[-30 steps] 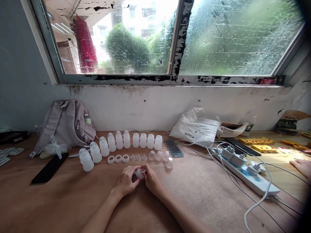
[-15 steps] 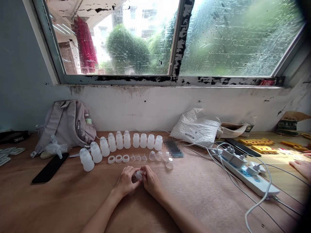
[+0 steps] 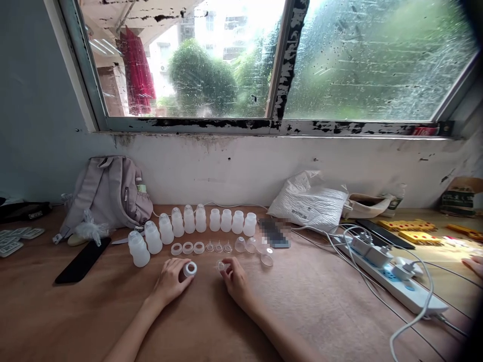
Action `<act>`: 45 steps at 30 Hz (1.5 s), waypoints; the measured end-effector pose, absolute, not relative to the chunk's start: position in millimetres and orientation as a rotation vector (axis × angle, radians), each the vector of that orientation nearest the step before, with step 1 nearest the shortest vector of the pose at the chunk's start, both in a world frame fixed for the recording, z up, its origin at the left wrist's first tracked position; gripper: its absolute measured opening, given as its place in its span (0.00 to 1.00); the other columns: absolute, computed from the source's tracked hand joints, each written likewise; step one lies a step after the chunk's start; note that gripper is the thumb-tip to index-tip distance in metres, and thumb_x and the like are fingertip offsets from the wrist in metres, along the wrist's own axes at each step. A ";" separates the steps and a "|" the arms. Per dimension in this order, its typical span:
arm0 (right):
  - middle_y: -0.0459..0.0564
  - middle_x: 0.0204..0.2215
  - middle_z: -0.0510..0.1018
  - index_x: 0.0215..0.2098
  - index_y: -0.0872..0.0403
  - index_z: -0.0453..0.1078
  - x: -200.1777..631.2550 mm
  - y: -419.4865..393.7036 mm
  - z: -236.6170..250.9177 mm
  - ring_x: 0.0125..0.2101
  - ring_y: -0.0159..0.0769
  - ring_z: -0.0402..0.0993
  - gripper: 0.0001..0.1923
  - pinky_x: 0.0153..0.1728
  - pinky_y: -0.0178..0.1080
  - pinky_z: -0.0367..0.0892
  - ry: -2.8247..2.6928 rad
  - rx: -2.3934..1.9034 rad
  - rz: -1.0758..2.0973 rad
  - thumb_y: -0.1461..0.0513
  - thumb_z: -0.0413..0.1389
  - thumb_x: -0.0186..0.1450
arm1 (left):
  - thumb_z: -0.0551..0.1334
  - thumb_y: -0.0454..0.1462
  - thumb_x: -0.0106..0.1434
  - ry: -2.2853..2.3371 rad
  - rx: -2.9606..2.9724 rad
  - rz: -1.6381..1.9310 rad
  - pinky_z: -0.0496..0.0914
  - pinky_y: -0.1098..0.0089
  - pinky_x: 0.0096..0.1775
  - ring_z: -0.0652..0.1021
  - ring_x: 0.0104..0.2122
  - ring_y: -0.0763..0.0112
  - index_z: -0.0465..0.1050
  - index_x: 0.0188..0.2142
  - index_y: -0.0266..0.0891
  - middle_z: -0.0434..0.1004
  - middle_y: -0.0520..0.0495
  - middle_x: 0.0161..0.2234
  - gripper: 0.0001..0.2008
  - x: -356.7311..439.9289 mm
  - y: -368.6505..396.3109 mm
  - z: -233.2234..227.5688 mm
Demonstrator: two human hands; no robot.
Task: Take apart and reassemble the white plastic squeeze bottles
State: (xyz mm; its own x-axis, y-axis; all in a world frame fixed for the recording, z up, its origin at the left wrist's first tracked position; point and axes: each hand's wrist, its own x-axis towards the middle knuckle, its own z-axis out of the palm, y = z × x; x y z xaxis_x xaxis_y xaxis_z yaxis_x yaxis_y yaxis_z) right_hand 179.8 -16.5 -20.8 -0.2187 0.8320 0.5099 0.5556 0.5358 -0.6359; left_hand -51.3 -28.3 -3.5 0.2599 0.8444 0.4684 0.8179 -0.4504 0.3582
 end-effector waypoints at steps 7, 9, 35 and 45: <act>0.50 0.36 0.70 0.40 0.53 0.59 166.7 8.4 -19.7 0.31 0.33 0.69 0.12 0.33 0.36 0.65 -1.976 -1.145 0.365 0.68 0.47 0.57 | 0.58 0.42 0.52 2.050 2.192 1.090 0.66 0.65 0.38 0.72 0.37 0.63 0.66 0.41 0.42 0.72 0.48 0.37 0.16 -93.4 -16.2 -17.7; 0.51 0.36 0.70 0.40 0.53 0.59 160.4 16.0 -18.9 0.31 0.34 0.69 0.13 0.33 0.36 0.66 -1.992 -1.128 0.353 0.69 0.47 0.56 | 0.58 0.42 0.52 2.087 2.154 1.066 0.65 0.65 0.38 0.72 0.37 0.63 0.66 0.41 0.42 0.73 0.48 0.36 0.16 -94.4 -15.3 -18.3; 0.50 0.32 0.69 0.39 0.54 0.60 150.7 39.1 -30.2 0.30 0.33 0.68 0.16 0.33 0.37 0.66 -1.911 -1.007 0.486 0.70 0.48 0.52 | 0.57 0.42 0.53 2.139 2.139 1.020 0.65 0.64 0.40 0.72 0.40 0.62 0.64 0.44 0.42 0.73 0.47 0.38 0.18 -92.4 -14.7 -22.9; 0.49 0.30 0.72 0.34 0.53 0.63 193.3 15.3 -7.1 0.27 0.33 0.68 0.07 0.28 0.36 0.66 -1.857 -1.076 0.506 0.66 0.47 0.57 | 0.53 0.37 0.58 1.942 2.394 1.280 0.64 0.62 0.43 0.71 0.42 0.62 0.64 0.44 0.41 0.70 0.44 0.42 0.14 -75.1 -17.6 -10.0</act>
State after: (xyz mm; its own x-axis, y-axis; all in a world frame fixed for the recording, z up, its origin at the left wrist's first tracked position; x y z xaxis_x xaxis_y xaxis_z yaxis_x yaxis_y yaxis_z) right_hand 193.3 15.3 -7.1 -0.2129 0.8394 0.5001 0.4697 0.5368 -0.7009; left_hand -75.1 -17.6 -10.0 0.0384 0.7518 0.6582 0.9015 -0.3102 0.3018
